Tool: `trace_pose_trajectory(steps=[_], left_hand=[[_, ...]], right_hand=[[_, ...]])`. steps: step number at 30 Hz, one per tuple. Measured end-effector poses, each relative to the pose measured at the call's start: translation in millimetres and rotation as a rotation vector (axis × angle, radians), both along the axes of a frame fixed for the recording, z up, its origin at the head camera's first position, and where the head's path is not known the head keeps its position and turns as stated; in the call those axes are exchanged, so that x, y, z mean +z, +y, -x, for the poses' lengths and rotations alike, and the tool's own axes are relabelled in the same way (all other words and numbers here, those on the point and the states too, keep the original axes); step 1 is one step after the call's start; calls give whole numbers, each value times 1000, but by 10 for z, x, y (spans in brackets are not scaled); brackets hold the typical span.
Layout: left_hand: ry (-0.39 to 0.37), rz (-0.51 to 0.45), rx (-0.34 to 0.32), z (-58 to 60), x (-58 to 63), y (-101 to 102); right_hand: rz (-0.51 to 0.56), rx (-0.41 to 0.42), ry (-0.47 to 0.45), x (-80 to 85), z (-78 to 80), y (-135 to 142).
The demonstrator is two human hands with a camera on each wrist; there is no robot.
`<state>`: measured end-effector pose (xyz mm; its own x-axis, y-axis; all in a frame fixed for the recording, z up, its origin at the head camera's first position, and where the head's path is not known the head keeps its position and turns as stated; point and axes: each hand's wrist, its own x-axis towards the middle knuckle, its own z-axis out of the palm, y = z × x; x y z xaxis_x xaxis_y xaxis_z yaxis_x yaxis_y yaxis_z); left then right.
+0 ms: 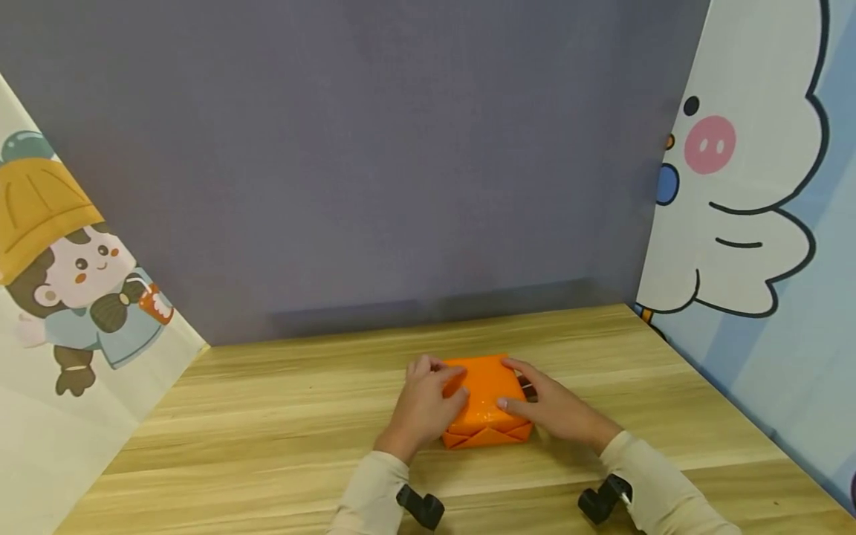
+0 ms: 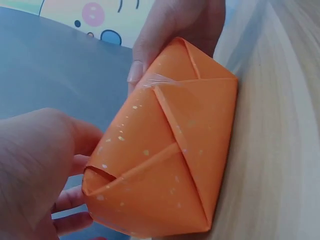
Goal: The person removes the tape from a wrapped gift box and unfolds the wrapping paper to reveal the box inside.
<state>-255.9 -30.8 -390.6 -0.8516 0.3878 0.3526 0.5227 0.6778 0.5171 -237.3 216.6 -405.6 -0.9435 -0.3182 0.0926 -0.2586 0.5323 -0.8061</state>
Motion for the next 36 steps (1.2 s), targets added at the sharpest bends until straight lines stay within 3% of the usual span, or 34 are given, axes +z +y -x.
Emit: trace_pose_trajectory(steps=[7,28,36], left_hand=[[27,59,7,11,6,2],[171,81,18,27,-36,-20],[155,70,19,19,-44,-14]], right_hand=[[-22,-12,-8,-13,7,6],[-40,-16,-2,5,14,-7],[-43,-23,-9,-25,23,-16]])
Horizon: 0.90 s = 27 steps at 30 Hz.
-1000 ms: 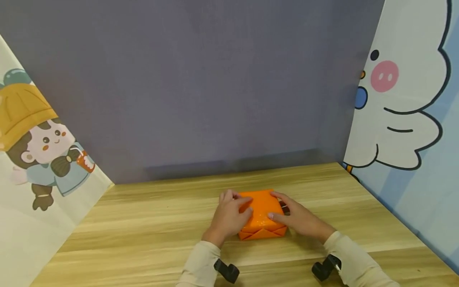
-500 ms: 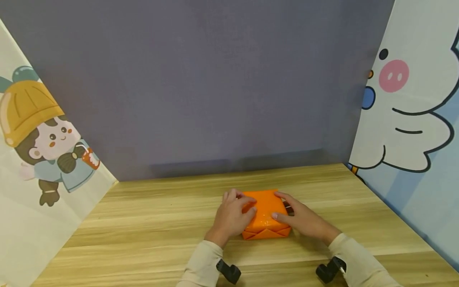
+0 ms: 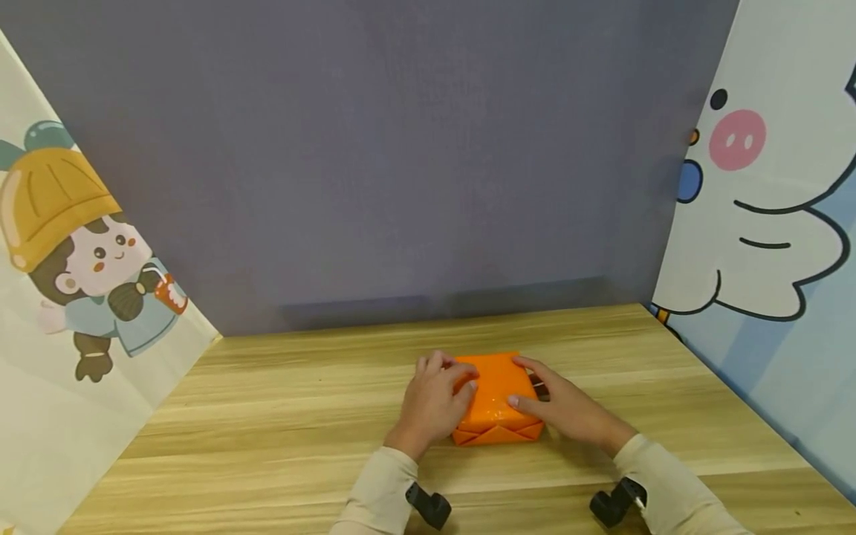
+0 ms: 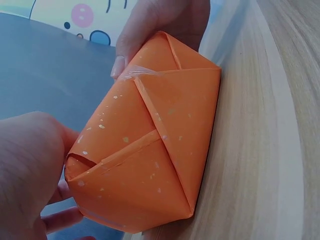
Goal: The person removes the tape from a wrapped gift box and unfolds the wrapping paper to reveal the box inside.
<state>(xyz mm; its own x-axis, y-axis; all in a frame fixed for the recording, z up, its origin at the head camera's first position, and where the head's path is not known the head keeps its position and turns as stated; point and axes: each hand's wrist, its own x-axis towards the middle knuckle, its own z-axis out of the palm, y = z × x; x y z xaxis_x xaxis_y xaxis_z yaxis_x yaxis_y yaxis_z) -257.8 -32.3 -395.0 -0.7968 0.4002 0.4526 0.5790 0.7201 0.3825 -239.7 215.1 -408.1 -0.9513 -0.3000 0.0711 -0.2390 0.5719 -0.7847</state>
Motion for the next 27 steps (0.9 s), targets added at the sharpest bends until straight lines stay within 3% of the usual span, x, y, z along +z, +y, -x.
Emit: trace_pose_trajectory(steps=[27], left_hand=[[-105,-33,1,11,12,-2]], right_hand=[[-8,12,17,14,-7,5]])
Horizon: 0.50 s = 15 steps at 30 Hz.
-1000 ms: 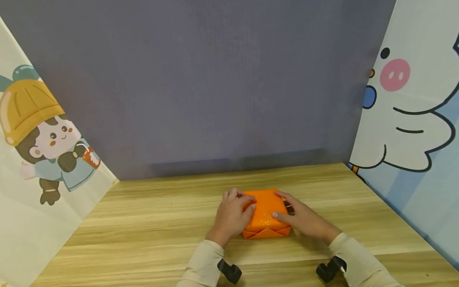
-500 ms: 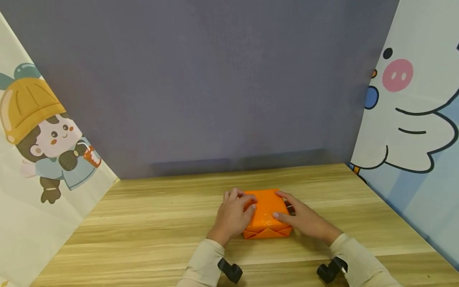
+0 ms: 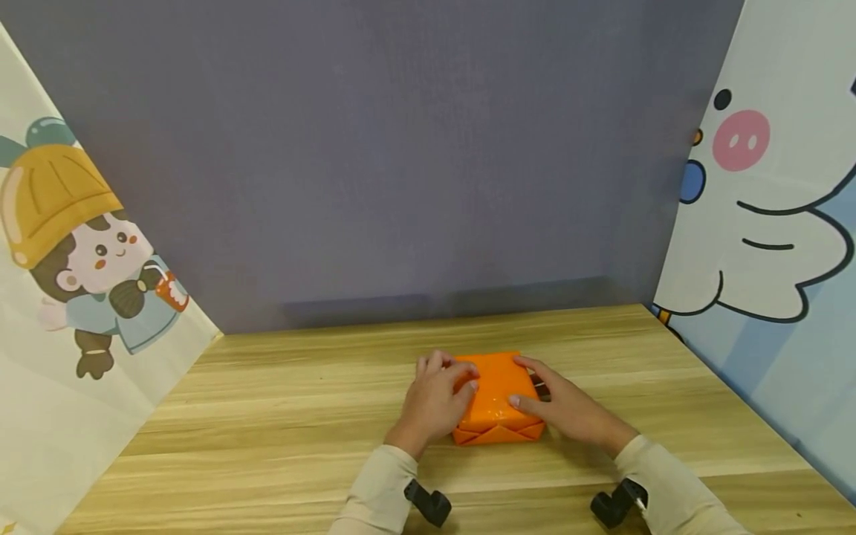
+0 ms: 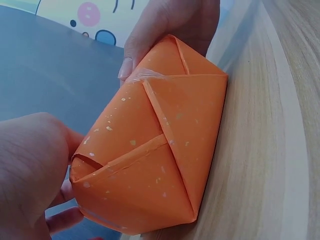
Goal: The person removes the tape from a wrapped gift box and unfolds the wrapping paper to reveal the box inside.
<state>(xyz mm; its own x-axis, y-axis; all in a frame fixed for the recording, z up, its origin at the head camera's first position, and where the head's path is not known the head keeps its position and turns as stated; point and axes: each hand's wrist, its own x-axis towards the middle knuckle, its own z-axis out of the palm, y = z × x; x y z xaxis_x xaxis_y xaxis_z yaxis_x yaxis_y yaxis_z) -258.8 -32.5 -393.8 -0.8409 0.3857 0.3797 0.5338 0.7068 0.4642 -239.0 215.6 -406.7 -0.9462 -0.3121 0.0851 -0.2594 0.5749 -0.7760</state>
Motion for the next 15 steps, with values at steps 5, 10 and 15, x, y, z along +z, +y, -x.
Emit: trace_pose_trajectory(steps=[5,10,15], left_hand=[[-9,-2,0,-5,-2,-14],[-4,28,4,-10,-29,-18],[46,25,8,-18,-43,4]], right_hand=[[11,-5,-7,-20,4,-22],[6,3,-4,-16,9,-24],[3,-9,5,-16,7,-23]])
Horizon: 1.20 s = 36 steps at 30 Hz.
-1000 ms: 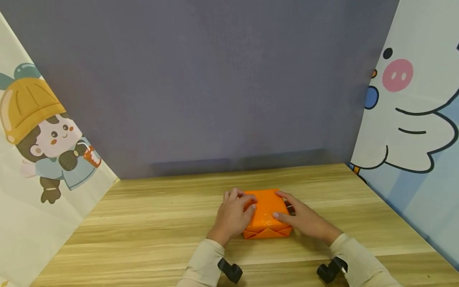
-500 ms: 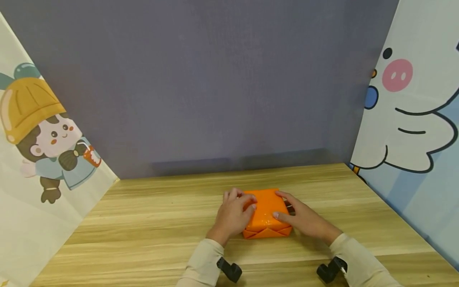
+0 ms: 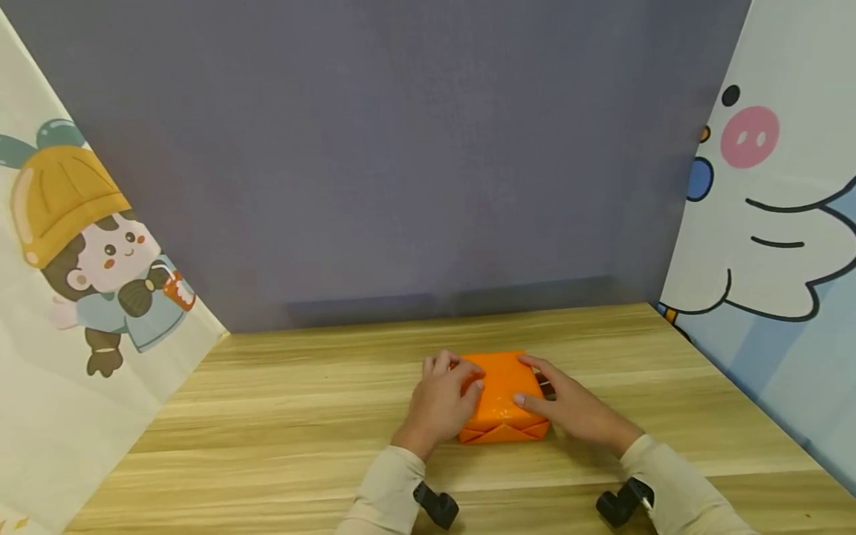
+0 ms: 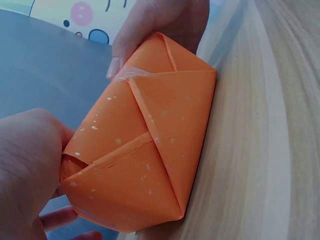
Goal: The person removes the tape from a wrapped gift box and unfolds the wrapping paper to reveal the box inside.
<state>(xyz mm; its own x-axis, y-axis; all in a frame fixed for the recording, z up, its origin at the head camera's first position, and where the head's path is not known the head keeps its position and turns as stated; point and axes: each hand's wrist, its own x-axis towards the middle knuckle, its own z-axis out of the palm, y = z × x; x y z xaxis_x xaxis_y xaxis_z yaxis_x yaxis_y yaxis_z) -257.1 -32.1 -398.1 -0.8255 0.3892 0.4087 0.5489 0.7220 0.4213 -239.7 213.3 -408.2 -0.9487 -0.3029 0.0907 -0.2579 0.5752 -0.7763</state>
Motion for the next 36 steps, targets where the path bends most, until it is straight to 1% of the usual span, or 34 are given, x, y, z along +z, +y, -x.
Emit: trace_pose_trajectory(steps=[5,9,13,17,20,23,26,31,34,36], left_hand=[[7,-18,3,4,9,7],[-15,-24,10,41,67,0],[-33,8,44,103,165,23],[-50,43,66,141,246,69],[-63,51,77,147,274,85],[-70,55,86,180,264,96],[-48,68,69,221,252,88],[50,118,13,251,228,43],[67,118,-23,254,209,49],[60,105,-36,260,194,69]], right_hand=[[-1,12,-4,-7,7,20],[2,15,-15,-9,21,8],[1,18,-12,-1,25,-7],[-12,-2,-8,15,8,-2],[-14,-8,-20,33,-5,-8],[-12,-6,-25,33,-2,-5],[-4,-9,-18,21,9,-11],[8,5,-9,12,11,-33],[2,6,-6,10,2,-25],[-2,-2,-3,12,-5,-10]])
